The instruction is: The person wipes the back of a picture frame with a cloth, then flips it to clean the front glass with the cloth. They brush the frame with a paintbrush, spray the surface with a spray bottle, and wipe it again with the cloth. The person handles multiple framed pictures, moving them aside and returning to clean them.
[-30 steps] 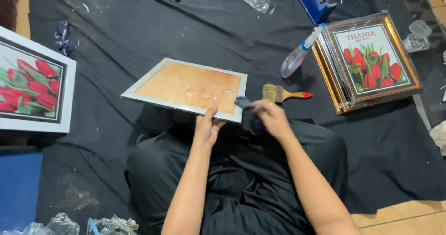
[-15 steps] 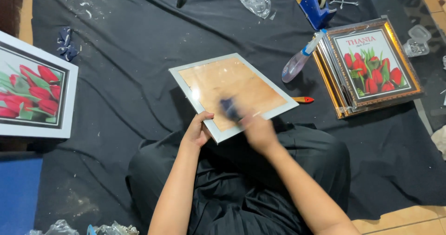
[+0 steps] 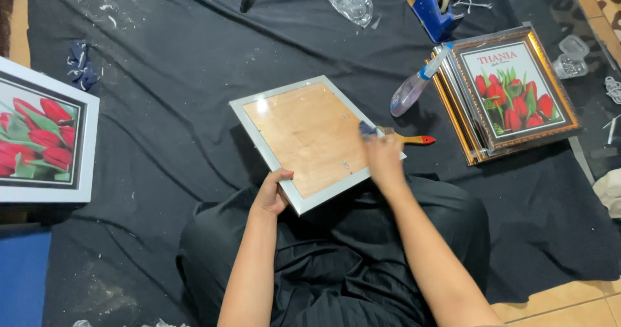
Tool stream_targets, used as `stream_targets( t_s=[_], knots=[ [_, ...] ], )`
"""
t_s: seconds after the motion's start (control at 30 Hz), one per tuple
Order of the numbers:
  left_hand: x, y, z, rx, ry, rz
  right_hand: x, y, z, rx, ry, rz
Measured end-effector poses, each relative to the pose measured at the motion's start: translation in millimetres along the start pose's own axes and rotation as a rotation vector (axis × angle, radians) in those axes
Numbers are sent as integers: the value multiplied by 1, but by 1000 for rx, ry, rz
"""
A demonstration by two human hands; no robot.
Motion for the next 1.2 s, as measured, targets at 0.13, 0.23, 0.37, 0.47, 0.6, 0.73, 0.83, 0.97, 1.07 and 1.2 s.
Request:
stream_targets(
  t_s=[0.13,0.23,0.37,0.47,0.6,0.73,0.83,0.97,1.07,1.2],
  knots=[
    [-130,-53,-98,12,-28,-13,14,129,66,-226,100,246],
    [-167,-63,-133,-8,32,9,6,157,112,830,84,194],
    [-167,-75,-137,-33,33,-23,14,101,99,723,13,237],
    [-164,-82,-130,-59,8,-48,11,-10,29,844,107,-328],
    [-172,-93,-128,-51,-5,-49,-50,-130,-68,668,276,-767],
    [-152,-90,-107,-119,54,-33,-62,-106,-60,1505,218,-1389],
    [-124,-79,-87,-121,121,-7,-44,-55,-27,1974,390,-1568],
    [-157,-78,-118,-135,210,90,-31,-9,41,2106,544,-1746],
    [-184,-81,-148,-156,233,90,-37,-3,45,2060,593,-1748],
    [-187,-94,-152,-231,191,-39,-42,10,9,2162,590,-1699]
  ],
)
Point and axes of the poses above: each hand's wrist, its own x-axis towards the middle knuckle, its own z-axis out of the back of the hand, y = z × x, the point moved 10 cm from there along x, towards the middle knuckle, and after that the axes turned 3 degrees about -y, right-handed, at the moved point
